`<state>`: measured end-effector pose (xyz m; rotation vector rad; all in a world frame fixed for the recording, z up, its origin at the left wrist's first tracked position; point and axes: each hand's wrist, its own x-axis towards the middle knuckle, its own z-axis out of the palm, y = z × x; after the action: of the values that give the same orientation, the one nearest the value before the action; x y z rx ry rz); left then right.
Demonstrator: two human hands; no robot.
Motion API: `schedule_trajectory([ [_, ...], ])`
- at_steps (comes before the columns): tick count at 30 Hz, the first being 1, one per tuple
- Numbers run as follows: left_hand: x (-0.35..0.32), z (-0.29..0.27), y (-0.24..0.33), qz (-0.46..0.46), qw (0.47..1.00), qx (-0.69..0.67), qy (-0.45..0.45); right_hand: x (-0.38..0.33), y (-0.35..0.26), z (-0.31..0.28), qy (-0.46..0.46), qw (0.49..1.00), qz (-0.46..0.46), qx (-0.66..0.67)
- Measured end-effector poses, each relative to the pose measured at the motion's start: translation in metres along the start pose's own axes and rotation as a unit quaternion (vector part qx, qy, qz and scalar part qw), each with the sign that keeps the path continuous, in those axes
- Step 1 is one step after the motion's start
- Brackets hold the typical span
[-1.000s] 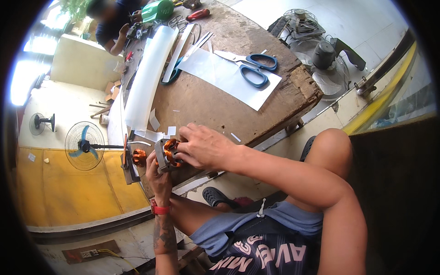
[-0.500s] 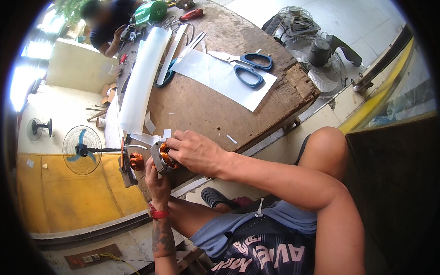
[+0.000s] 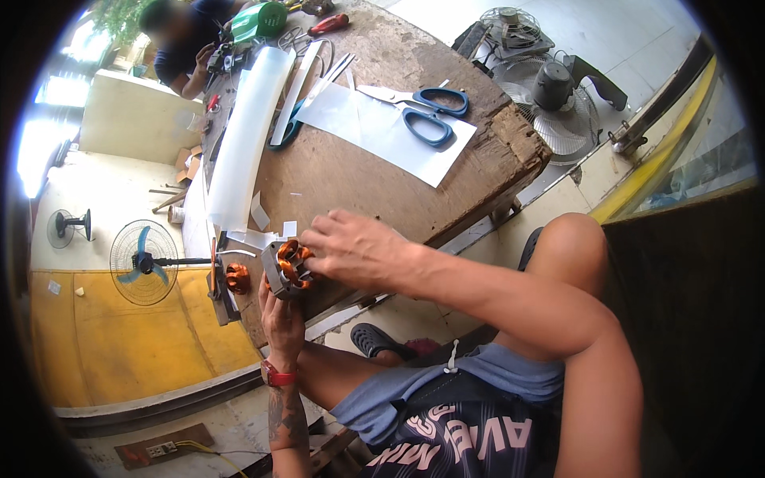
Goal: The person assembles a small electric motor by hand, inserting copper wire coils into a metal stator and securing them with white tape. The person handles the stator and coils directly, rotating the assembly to fit and tape each coil in place.
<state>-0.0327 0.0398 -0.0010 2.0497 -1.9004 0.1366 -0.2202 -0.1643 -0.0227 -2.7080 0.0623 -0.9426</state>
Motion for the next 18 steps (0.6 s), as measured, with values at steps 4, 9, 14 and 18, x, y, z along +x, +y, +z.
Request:
schedule_trajectory([
  [4,-0.001,-0.004,-0.006,0.019,1.000,0.006,-0.007,-0.008,0.005,-0.005,0.000,1.000,-0.006,0.006],
  [9,0.007,0.006,-0.005,-0.150,0.965,-0.187,0.107,-0.002,0.003,-0.006,0.066,0.983,0.090,0.144],
  [14,0.017,0.008,-0.004,-0.142,0.967,-0.161,0.141,0.017,-0.005,0.005,0.073,0.988,0.082,0.112],
  [18,0.015,0.012,-0.001,-0.183,0.960,-0.148,0.154,0.020,-0.009,0.013,0.047,0.992,0.083,0.082],
])
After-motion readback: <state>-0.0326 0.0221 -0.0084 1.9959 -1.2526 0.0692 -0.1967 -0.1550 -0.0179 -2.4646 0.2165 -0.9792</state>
